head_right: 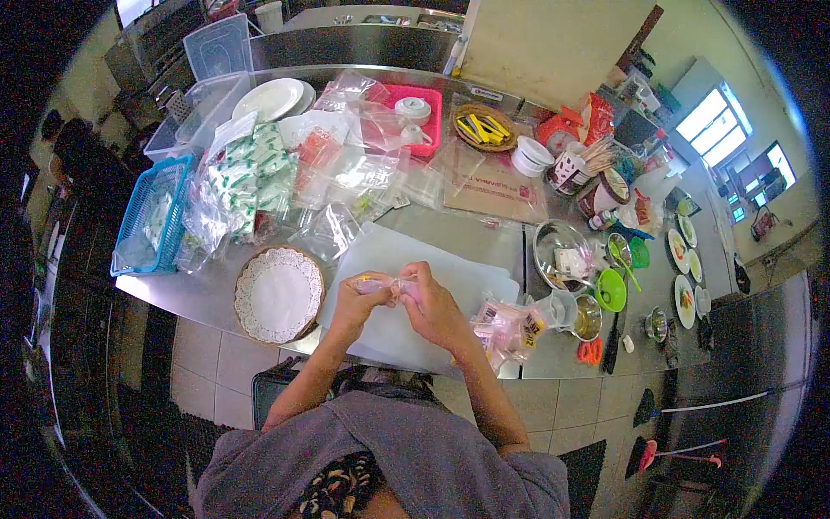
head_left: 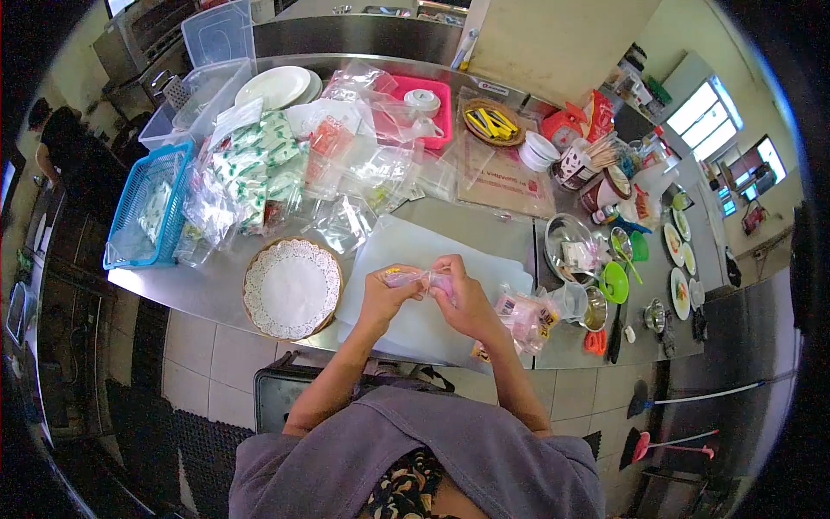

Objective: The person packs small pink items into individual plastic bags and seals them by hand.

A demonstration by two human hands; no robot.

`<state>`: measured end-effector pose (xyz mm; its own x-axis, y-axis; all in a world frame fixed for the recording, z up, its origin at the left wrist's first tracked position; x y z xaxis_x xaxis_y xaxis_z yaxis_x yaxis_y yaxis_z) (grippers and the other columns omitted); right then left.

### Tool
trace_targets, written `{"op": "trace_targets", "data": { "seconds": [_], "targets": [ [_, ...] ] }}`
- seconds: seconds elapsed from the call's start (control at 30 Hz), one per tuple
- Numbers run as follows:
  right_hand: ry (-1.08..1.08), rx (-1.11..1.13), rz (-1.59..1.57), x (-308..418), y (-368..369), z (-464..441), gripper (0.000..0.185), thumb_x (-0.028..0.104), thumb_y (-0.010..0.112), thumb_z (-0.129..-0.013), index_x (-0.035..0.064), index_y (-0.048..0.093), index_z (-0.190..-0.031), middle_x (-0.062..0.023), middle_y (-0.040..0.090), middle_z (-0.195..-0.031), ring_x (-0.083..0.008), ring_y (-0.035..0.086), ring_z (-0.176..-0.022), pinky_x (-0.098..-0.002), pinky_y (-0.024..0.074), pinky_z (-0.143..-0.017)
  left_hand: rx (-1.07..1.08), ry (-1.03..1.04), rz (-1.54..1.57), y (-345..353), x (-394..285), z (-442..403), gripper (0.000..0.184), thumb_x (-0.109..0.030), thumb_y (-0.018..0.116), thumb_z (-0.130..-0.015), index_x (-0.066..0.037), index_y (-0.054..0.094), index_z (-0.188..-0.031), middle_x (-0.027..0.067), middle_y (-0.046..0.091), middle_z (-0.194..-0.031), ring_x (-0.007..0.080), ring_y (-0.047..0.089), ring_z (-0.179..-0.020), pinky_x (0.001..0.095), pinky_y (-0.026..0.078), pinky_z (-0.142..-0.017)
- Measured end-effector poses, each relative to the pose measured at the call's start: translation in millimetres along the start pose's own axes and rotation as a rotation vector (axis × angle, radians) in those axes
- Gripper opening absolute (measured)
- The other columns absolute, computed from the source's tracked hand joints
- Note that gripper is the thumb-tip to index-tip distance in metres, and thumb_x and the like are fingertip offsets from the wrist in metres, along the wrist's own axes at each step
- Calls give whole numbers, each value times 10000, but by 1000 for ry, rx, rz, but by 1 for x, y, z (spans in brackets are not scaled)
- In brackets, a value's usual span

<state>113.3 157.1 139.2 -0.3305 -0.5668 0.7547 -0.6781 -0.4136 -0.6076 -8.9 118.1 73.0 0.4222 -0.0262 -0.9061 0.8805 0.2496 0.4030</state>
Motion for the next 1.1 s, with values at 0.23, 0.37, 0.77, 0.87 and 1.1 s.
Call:
{"op": "trace_targets", "data": {
  "seconds": [0.23, 0.37, 0.77, 0.87, 1.1],
  "targets": [
    [138, -13, -71, -7, -11, -4, 342, 102, 627, -764, 69, 391, -1009, -194, 580, -849, -367, 606, -785, -408, 462, -661, 128, -56, 95, 4, 4, -4, 293, -114, 697, -760, -4, 576, -1003, 72, 629, -878, 126, 609, -734, 259, 516, -664],
    [171, 107, -23, 2, -16, -7, 351, 117, 627, -764, 67, 385, -1013, -201, 577, -826, -392, 595, -760, -431, 455, -638, 199, -157, 143, 3, 12, -5, 334, -127, 700, -761, -9, 563, -1042, 67, 626, -907, 131, 613, -783, 265, 522, -682],
    [37, 126, -11, -5, -6, -12, 261, 18, 507, -811, 35, 370, -1033, -224, 547, -880, -416, 572, -812, -430, 446, -678, 48, -116, 143, 11, 16, -14, 206, -47, 665, -756, 25, 608, -940, 87, 642, -848, 145, 625, -726, 265, 527, -667],
    [38, 95, -29, -16, -1, -12, 257, 17, 501, -819, 35, 363, -1035, -223, 545, -873, -409, 575, -811, -425, 446, -672, -49, -66, 91, 10, 17, -16, 172, -46, 675, -743, 33, 626, -888, 83, 642, -782, 134, 617, -665, 251, 521, -616],
    [258, 44, -101, -32, 7, -15, 288, 50, 540, -813, 43, 357, -1036, -193, 564, -879, -321, 609, -792, -376, 453, -659, -132, 32, -116, 2, 14, -23, 161, -64, 685, -731, 52, 638, -831, 70, 631, -690, 104, 589, -574, 221, 491, -525]
  ]
}}
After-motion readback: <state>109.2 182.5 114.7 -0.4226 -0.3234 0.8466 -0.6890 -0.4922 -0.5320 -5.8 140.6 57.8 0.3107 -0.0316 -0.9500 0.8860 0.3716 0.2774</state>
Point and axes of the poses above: each hand's wrist, its own z-axis away from the middle knuckle, its own y-axis out of the palm, x = y × z, the point moved 6 cm from there along -z, towards the middle knuckle
